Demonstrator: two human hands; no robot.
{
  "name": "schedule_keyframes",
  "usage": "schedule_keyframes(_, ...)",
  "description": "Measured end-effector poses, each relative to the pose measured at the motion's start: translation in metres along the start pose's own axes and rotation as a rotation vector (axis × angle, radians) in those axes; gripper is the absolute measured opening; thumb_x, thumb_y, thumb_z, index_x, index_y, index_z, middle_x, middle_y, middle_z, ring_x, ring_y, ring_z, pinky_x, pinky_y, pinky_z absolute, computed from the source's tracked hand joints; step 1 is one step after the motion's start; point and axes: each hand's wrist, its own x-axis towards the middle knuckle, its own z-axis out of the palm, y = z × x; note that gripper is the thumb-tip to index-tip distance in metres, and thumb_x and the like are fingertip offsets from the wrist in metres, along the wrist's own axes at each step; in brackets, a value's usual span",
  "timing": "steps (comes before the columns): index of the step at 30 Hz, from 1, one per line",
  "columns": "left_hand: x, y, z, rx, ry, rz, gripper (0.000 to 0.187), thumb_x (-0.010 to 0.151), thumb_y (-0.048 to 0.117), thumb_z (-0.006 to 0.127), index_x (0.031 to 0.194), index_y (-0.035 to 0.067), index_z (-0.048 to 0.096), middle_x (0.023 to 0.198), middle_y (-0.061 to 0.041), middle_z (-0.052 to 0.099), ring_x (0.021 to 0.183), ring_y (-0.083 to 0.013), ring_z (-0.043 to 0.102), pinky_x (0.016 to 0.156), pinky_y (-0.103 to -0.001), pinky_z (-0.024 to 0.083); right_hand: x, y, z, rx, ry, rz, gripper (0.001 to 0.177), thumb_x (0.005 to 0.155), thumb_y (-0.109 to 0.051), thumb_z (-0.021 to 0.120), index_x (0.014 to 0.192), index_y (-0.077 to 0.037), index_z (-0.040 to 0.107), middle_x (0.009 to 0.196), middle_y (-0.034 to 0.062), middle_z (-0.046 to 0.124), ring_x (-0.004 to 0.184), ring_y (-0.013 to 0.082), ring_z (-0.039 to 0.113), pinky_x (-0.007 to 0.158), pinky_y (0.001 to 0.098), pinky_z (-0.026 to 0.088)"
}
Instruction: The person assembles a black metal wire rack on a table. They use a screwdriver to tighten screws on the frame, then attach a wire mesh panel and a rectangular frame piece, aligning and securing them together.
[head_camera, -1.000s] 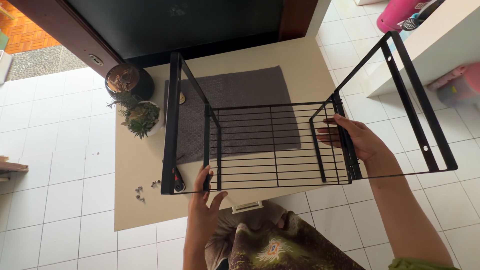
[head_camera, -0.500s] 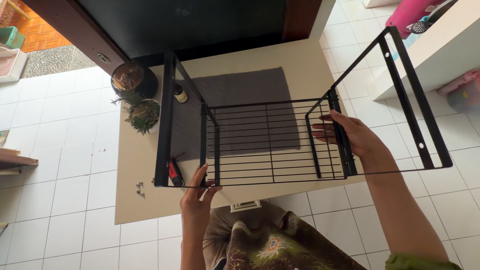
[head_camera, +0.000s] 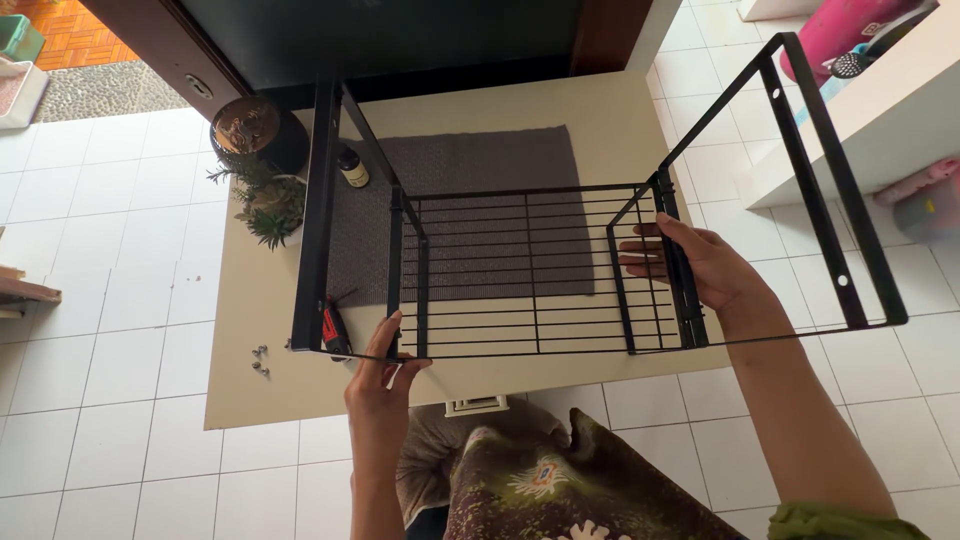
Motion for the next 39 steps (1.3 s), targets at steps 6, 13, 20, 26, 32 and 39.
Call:
schedule_keyframes(6, -0.001, 0.005, 0.004, 0.013, 0.008, 0.002, 0.058, 0.085, 0.002, 0.073, 0.139, 0.016, 0.061, 0.135, -0.012, 0.068, 0.092, -0.0171, 0.078, 0.086, -0.036, 0.06, 0.005, -0.001, 0.001, 0.008, -0.003, 0.028, 0.051, 0.103, -0.038, 0.054, 0.128, 0.006, 0.06, 0.115, 0.0248, 0.071, 0.099, 0.0328, 0.073, 0.089, 0.0429, 0.061)
schedule_keyframes(13, -0.003, 0.003, 0.007, 0.027, -0.005, -0.026, 0.066, 0.084, 0.004, 0.075, 0.145, 0.017, 0.055, 0.131, -0.011, 0.07, 0.103, -0.0196, 0.077, 0.09, -0.037, 0.058, 0.01, -0.001, 0.001, 0.017, -0.02, 0.011, 0.05, 0.104, -0.037, 0.053, 0.125, 0.008, 0.06, 0.116, 0.0251, 0.071, 0.099, 0.0335, 0.074, 0.089, 0.0431, 0.063)
schedule_keyframes(20, -0.014, 0.004, 0.022, 0.009, 0.103, -0.053, 0.077, 0.083, 0.008, 0.079, 0.151, 0.012, 0.045, 0.132, -0.016, 0.067, 0.127, -0.0247, 0.066, 0.1, -0.041, 0.052, 0.01, -0.002, 0.001, 0.032, -0.038, 0.006, 0.049, 0.103, -0.037, 0.054, 0.123, 0.007, 0.061, 0.116, 0.0227, 0.072, 0.099, 0.0321, 0.074, 0.087, 0.0414, 0.063)
schedule_keyframes(26, -0.017, 0.007, 0.029, 0.028, 0.113, -0.126, 0.087, 0.08, 0.01, 0.082, 0.154, 0.008, 0.037, 0.138, -0.021, 0.061, 0.134, -0.0294, 0.058, 0.107, -0.044, 0.045, 0.009, -0.002, 0.002, 0.027, -0.02, 0.001, 0.048, 0.102, -0.037, 0.055, 0.121, 0.007, 0.061, 0.112, 0.0218, 0.073, 0.098, 0.0319, 0.075, 0.085, 0.0402, 0.064)
schedule_keyframes(32, -0.027, 0.012, 0.032, 0.007, 0.113, -0.073, 0.089, 0.082, 0.008, 0.081, 0.156, 0.003, 0.031, 0.151, -0.027, 0.048, 0.143, -0.0353, 0.046, 0.116, -0.044, 0.04, 0.012, 0.001, -0.001, 0.061, -0.041, -0.004, 0.047, 0.103, -0.036, 0.056, 0.12, 0.007, 0.062, 0.111, 0.0215, 0.072, 0.096, 0.0317, 0.075, 0.084, 0.0405, 0.064)
schedule_keyframes(39, -0.069, 0.001, 0.057, 0.286, 0.413, 0.181, 0.092, 0.085, 0.022, 0.083, 0.156, -0.002, 0.028, 0.156, -0.032, 0.032, 0.147, -0.042, 0.03, 0.117, -0.053, 0.035, 0.012, 0.001, -0.001, 0.046, -0.03, -0.013, 0.048, 0.103, -0.037, 0.056, 0.119, 0.008, 0.063, 0.111, 0.0214, 0.073, 0.096, 0.0318, 0.076, 0.083, 0.0399, 0.065)
